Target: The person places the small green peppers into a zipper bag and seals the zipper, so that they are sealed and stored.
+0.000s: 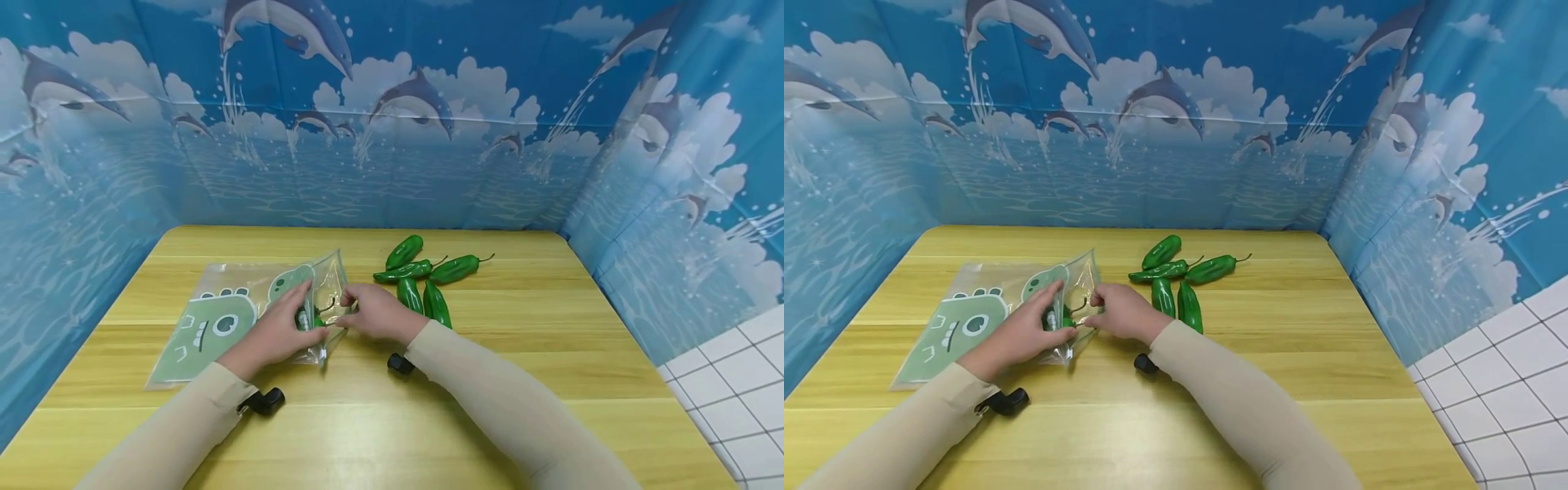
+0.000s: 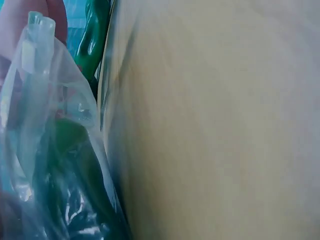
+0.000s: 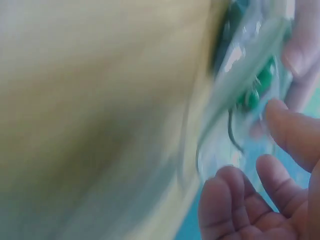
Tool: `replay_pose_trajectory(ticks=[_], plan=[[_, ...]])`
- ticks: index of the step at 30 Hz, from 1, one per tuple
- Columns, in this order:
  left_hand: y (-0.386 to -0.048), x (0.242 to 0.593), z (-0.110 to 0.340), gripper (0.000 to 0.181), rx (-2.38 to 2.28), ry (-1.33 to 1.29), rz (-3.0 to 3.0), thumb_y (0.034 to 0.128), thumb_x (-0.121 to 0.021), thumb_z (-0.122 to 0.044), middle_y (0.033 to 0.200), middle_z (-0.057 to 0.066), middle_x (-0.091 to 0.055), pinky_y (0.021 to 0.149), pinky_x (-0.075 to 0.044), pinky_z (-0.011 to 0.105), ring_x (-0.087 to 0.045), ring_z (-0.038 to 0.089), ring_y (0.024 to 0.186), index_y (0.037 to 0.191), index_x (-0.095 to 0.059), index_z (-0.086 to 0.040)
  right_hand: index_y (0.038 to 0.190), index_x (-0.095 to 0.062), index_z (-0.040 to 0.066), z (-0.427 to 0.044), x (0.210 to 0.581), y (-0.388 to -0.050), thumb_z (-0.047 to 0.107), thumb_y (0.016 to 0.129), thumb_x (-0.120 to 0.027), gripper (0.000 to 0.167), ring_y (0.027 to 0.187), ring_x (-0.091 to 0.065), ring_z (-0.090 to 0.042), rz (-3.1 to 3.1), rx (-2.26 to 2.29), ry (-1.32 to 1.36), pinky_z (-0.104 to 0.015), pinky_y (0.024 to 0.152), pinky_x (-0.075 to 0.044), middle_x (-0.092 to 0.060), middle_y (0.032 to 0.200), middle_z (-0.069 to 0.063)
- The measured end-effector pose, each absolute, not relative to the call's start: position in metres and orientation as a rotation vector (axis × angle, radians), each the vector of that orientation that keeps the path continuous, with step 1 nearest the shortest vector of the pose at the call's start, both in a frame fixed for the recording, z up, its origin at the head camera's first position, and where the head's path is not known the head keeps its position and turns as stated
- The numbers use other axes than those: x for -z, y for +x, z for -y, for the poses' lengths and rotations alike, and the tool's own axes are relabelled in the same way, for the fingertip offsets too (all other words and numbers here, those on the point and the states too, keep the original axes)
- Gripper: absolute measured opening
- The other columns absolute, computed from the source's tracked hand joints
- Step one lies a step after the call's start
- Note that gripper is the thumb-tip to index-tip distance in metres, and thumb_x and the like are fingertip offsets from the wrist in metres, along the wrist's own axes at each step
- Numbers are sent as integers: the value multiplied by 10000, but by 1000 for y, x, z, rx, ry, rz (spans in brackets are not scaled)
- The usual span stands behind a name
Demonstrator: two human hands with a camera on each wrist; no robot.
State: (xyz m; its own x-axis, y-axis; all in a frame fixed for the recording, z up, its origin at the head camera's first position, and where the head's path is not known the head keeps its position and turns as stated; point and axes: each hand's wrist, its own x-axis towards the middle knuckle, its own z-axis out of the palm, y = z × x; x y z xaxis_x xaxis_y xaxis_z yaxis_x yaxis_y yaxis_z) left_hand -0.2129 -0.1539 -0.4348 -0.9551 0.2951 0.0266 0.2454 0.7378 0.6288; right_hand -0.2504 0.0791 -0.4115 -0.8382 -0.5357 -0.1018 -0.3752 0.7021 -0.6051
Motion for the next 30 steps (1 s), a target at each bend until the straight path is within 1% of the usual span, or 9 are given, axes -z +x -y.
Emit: replay_pose_trajectory(ticks=[2,6,11,14,18,22,25,28,30], plan=[[-212,435,155,1109,-1025,436,-2858,883,-787,-496,1744,198,-221,1212,-297,722,-284,491,1567,1704,-150,-110,1225,-652,83,-91,406,-250,302,986,-760,342,906,-647,-174,-2672,853,-695,-350,792,-556,-701,1236,-81],[-211,435,156,1113,-1016,433,-2874,877,-792,-496,1747,183,-221,1213,-269,738,-255,492,1576,1704,-153,-114,1374,-635,82,-119,396,-251,315,1015,-719,437,1197,-633,-262,-2762,806,-619,-439,968,-562,-645,1398,-85],[-209,433,155,1113,-1036,448,-2880,859,-813,-459,1727,189,-266,1203,-300,735,-288,488,1561,1700,-175,-109,1488,-564,88,-158,391,-252,350,1027,-696,546,1509,-410,-368,-2836,693,-574,-566,1203,-418,-539,1553,-111],[-208,432,155,1126,-1040,454,-2871,848,-827,-438,1717,195,-280,1194,-335,718,-334,487,1539,1701,-170,-106,1549,-500,102,-179,389,-249,387,1025,-691,627,1595,-242,-411,-2820,642,-524,-619,1250,-334,-419,1651,-155],[-205,429,154,1144,-1002,450,-2856,852,-829,-416,1720,211,-259,1187,-362,706,-368,512,1516,1703,-136,-92,1622,-401,120,-199,390,-242,430,1005,-707,755,1611,-175,-452,-2786,575,-456,-652,1232,-342,-278,1719,-200],[-202,426,153,1143,-955,441,-2848,869,-815,-422,1730,219,-232,1183,-361,715,-346,536,1519,1703,-111,-82,1651,-335,101,-213,395,-238,462,982,-729,857,1601,-205,-465,-2758,515,-429,-649,1217,-366,-261,1719,-224],[-202,426,153,1139,-941,439,-2846,873,-812,-420,1736,216,-220,1193,-348,714,-319,532,1535,1703,-111,-80,1655,-311,70,-219,399,-237,468,974,-737,897,1562,-315,-451,-2746,485,-422,-621,1199,-405,-291,1699,-244],[-203,427,154,1138,-946,439,-2835,872,-813,-422,1740,215,-213,1196,-337,718,-304,529,1543,1703,-114,-82,1661,-289,61,-223,404,-237,429,965,-758,917,1444,-489,-416,-2734,499,-400,-579,1144,-472,-345,1661,-256],[-204,429,154,1149,-950,444,-2827,865,-814,-435,1741,217,-208,1194,-330,727,-295,532,1545,1703,-112,-83,1669,-273,68,-224,406,-237,383,969,-761,910,1387,-543,-391,-2726,500,-386,-563,1112,-495,-375,1638,-260]])
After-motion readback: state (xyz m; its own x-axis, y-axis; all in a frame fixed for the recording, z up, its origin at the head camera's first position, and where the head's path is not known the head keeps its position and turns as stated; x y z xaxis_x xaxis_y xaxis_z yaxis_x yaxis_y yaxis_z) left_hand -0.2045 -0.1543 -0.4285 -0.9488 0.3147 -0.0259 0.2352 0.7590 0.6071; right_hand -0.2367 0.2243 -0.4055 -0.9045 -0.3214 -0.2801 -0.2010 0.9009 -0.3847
